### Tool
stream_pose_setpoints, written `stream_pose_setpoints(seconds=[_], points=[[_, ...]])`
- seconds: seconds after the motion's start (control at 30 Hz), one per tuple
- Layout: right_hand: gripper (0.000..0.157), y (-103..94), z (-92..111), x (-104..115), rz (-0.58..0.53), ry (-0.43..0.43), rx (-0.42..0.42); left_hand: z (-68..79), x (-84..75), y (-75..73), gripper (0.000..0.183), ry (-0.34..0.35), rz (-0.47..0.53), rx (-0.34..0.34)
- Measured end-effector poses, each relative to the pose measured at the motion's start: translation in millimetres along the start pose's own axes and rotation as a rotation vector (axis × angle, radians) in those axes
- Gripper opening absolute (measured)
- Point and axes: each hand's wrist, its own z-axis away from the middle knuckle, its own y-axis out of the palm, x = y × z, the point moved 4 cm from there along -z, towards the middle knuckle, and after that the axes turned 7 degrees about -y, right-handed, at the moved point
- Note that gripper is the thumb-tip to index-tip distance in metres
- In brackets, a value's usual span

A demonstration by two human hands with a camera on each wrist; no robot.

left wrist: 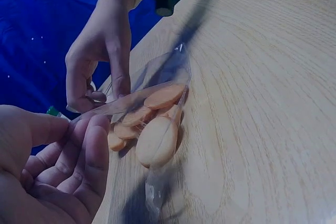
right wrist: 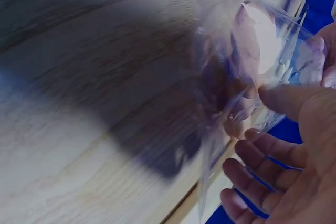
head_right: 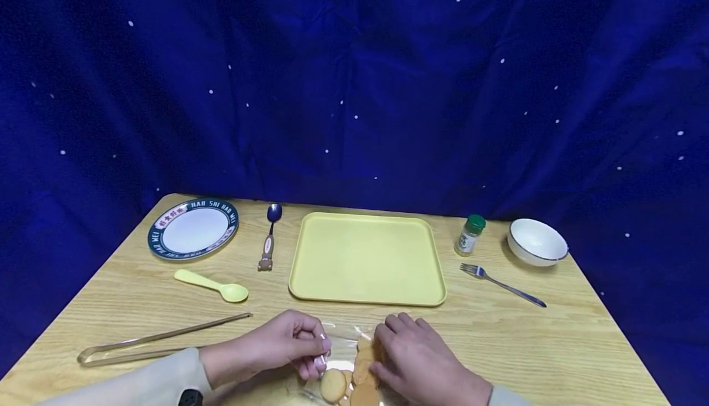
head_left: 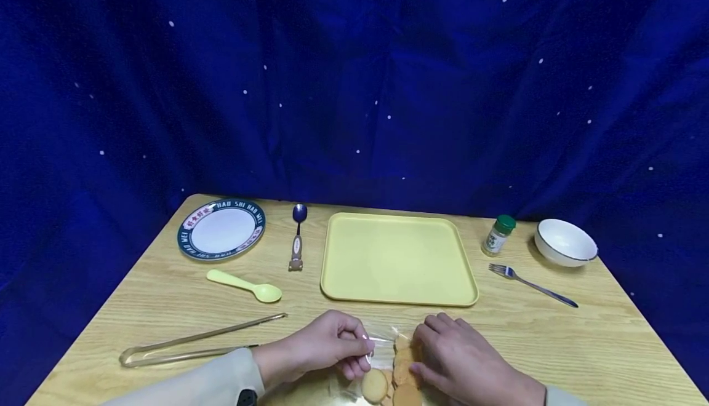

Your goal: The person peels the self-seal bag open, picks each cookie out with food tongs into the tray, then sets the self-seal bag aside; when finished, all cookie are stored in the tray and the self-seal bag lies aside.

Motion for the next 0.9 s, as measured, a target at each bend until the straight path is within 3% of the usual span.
stream_pose_setpoints(seconds=[0.13, 0.4, 0.7, 0.9], points=[[0.012, 1.0, 1, -2, 0.032, -0.014, -0.054, 0.3, 0.1, 0.1, 0.016, -0.003, 0.001, 0.007], [0.015, -4.0, 4, -9, 0.068, -0.013, -0.094, 0.7, 0.2, 0.1, 0.017, -0.002, 0.0, 0.017], [0.021, -20.9, -4, -31, -0.084, -0.164, -0.205, -0.9, -2.4, -3.1, 0.017, 0.009, 0.055, -0.025], [0.013, -24.2, -14, -44, -0.127, -0.239, -0.179, -5.5, -4.2, -9.0, 0.016, 0.031, 0.054, -0.047]])
